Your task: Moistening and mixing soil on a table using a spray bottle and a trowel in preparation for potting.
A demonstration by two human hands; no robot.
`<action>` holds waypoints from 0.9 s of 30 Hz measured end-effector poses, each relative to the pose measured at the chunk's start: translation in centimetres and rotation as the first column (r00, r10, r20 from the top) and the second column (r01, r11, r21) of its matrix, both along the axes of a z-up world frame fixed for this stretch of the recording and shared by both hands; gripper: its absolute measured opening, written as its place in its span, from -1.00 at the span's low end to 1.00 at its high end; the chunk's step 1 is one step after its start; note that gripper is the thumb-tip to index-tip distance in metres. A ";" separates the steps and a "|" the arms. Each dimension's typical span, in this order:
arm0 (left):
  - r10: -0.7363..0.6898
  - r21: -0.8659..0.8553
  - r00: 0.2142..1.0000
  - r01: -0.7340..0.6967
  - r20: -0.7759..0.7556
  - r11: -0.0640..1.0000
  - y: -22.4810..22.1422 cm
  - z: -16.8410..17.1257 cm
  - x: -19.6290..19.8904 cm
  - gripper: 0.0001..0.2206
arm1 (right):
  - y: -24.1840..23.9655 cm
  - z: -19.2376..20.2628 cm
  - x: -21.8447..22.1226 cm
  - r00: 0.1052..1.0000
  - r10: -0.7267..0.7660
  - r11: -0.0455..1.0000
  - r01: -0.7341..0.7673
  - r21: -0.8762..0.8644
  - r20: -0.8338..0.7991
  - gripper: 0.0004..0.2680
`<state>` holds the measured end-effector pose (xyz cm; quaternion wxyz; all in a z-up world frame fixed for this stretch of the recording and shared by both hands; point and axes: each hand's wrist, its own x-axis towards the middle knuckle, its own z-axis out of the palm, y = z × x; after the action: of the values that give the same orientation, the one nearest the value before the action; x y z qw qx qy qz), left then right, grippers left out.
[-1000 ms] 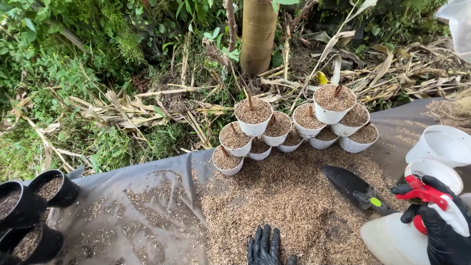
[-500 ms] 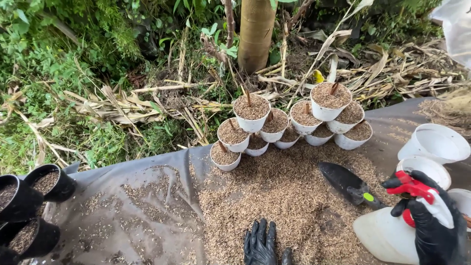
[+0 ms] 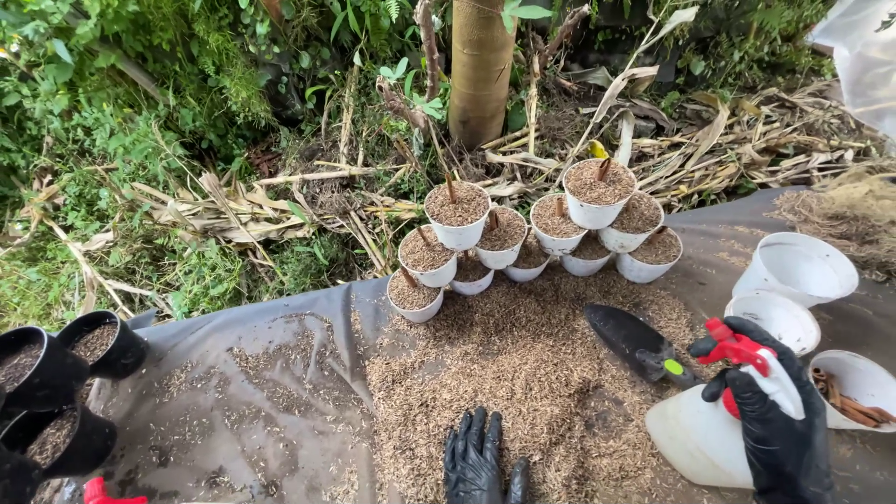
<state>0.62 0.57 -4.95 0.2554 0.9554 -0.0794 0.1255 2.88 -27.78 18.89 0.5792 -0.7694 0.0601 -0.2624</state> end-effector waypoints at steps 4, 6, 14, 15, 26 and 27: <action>0.011 0.071 0.997 -0.016 0.071 0.997 -0.2 -0.5 0.3 -0.32 | -0.7 -0.7 0.3 0.999 0.003 0.993 0.002 0.118 -0.037 -0.58; 0.050 0.209 0.987 -0.081 0.151 0.974 -0.3 -0.4 0.4 -0.31 | -1.2 -1.4 0.7 0.999 0.029 0.993 -0.026 0.117 -0.019 -0.54; 0.220 0.541 0.915 -0.381 0.339 0.750 -2.2 1.9 0.0 -0.14 | 0.1 1.5 -0.2 0.995 -0.079 0.997 0.078 0.007 0.066 -0.66; 0.223 0.571 0.904 -0.406 0.364 0.714 -2.5 1.7 0.1 -0.09 | -0.1 1.2 -0.3 0.988 -0.130 0.990 0.134 -0.039 0.090 -0.72; 0.143 0.408 0.960 -0.233 0.239 0.883 -3.0 2.2 -0.4 -0.10 | -0.2 1.1 -1.0 0.981 -0.161 0.985 0.166 -0.043 0.110 -0.72; 0.112 0.314 0.969 -0.179 0.220 0.933 -2.9 2.0 -0.4 -0.15 | 0.1 1.5 -1.3 0.975 -0.192 0.977 0.200 -0.074 0.111 -0.74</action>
<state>0.18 -2.32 -2.99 0.0721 0.9705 -0.0532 0.2237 1.60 -27.66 20.43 0.5197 -0.7690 0.0947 -0.3600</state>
